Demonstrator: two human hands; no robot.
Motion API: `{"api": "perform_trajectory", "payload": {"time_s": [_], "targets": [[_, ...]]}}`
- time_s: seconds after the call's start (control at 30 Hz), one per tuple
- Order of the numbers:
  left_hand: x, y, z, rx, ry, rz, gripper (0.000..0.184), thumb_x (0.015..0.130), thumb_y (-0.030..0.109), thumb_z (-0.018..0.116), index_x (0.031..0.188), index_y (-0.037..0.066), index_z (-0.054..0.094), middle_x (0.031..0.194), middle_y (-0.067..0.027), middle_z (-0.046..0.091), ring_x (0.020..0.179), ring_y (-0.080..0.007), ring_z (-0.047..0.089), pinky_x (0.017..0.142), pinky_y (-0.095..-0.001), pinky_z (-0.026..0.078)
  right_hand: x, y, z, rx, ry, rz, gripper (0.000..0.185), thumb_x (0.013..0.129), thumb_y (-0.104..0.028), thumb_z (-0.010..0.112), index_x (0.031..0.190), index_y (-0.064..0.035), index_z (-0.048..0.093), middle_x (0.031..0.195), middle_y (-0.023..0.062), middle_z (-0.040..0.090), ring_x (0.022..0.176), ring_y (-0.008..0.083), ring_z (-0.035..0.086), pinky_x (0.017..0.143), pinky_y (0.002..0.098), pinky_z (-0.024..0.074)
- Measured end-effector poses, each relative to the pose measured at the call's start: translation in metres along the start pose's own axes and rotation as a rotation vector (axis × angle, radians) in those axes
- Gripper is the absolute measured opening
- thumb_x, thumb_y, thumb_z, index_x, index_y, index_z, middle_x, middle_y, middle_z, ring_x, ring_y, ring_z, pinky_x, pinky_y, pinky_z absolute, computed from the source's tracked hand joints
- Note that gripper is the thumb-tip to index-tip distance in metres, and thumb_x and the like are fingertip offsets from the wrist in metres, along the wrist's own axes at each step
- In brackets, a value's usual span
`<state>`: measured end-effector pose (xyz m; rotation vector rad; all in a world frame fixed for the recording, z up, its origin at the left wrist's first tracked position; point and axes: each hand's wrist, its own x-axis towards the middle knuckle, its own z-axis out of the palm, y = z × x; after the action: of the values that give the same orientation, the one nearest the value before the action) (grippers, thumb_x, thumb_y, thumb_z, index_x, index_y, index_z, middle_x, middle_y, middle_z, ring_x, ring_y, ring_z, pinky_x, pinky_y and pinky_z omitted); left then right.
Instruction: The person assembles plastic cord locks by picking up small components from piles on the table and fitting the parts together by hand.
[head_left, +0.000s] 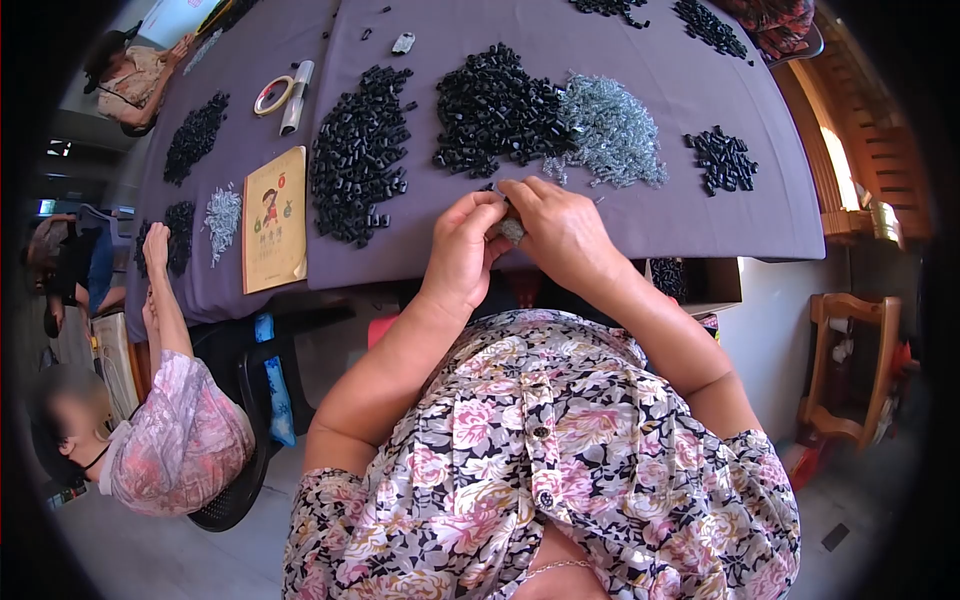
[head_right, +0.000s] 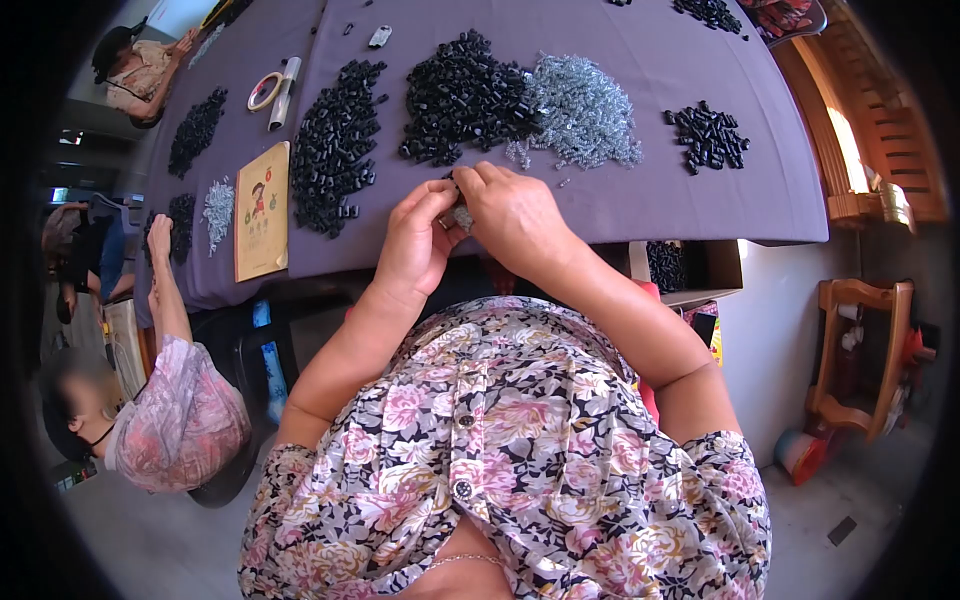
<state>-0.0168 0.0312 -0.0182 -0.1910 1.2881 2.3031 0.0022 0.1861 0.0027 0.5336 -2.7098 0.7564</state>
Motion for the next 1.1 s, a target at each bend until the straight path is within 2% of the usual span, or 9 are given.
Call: {"api": "perform_trajectory", "payload": {"time_s": [0.17,0.27,0.47,0.57,0.67,0.87,1.1], "targets": [[0.001,0.008,-0.003,0.114,-0.061,-0.099,0.019,0.100,0.018,0.052,0.102,0.006,0.067,0.095,-0.0027,0.068,0.081,-0.0110,0.066,0.070,-0.0272,0.056,0.000,-0.002,0.005,-0.028,-0.050,0.002,0.038,0.072,-0.009,0.070,0.107,0.0003,0.057,0.091,0.0129,0.062,0.088,0.0322,0.067,0.074,0.0407,0.0549],[0.006,0.011,-0.007,0.209,-0.143,-0.176,0.025,0.103,0.021,0.050,0.110,0.004,0.066,0.100,-0.0038,0.068,0.086,-0.0132,0.067,0.076,-0.0327,0.060,-0.002,-0.001,0.002,-0.016,-0.094,0.011,0.036,0.072,-0.009,0.071,0.104,-0.0007,0.056,0.090,0.0130,0.062,0.087,0.0324,0.067,0.073,0.0414,0.0544],[0.004,0.001,-0.006,0.199,-0.111,-0.099,0.027,0.104,0.020,0.046,0.109,0.003,0.066,0.099,-0.0056,0.069,0.086,-0.0134,0.068,0.075,-0.0317,0.060,-0.005,0.000,0.003,0.006,-0.078,0.002,0.034,0.073,-0.009,0.071,0.102,-0.0008,0.057,0.088,0.0137,0.062,0.085,0.0337,0.066,0.072,0.0428,0.0539],[0.005,0.002,-0.011,0.183,-0.168,-0.104,0.027,0.105,0.019,0.046,0.111,0.002,0.066,0.101,-0.0058,0.068,0.087,-0.0138,0.068,0.076,-0.0313,0.060,-0.004,-0.002,0.002,0.130,-0.048,0.024,0.034,0.072,-0.009,0.071,0.102,-0.0013,0.059,0.089,0.0141,0.063,0.083,0.0353,0.066,0.072,0.0433,0.0536],[0.004,-0.001,-0.013,0.156,-0.201,-0.089,0.028,0.106,0.020,0.045,0.113,0.001,0.065,0.103,-0.0064,0.068,0.088,-0.0142,0.068,0.078,-0.0308,0.060,-0.003,-0.002,0.002,0.127,-0.048,0.026,0.035,0.070,-0.008,0.072,0.103,-0.0019,0.061,0.089,0.0143,0.063,0.082,0.0364,0.066,0.071,0.0433,0.0535],[0.001,0.017,-0.020,0.240,-0.319,-0.236,0.031,0.106,0.024,0.049,0.115,-0.001,0.064,0.104,-0.0073,0.068,0.090,-0.0152,0.069,0.080,-0.0293,0.060,-0.007,0.003,0.004,0.114,-0.059,-0.033,0.033,0.068,-0.006,0.071,0.099,-0.0022,0.059,0.087,0.0141,0.062,0.082,0.0344,0.066,0.069,0.0430,0.0535],[0.002,0.018,-0.023,0.232,-0.340,-0.275,0.028,0.105,0.020,0.052,0.115,-0.003,0.064,0.105,-0.0075,0.068,0.086,-0.0152,0.070,0.079,-0.0292,0.061,-0.009,0.007,0.004,0.103,-0.058,-0.121,0.033,0.072,-0.008,0.070,0.102,-0.0022,0.059,0.087,0.0125,0.062,0.080,0.0331,0.066,0.068,0.0420,0.0541]]}}
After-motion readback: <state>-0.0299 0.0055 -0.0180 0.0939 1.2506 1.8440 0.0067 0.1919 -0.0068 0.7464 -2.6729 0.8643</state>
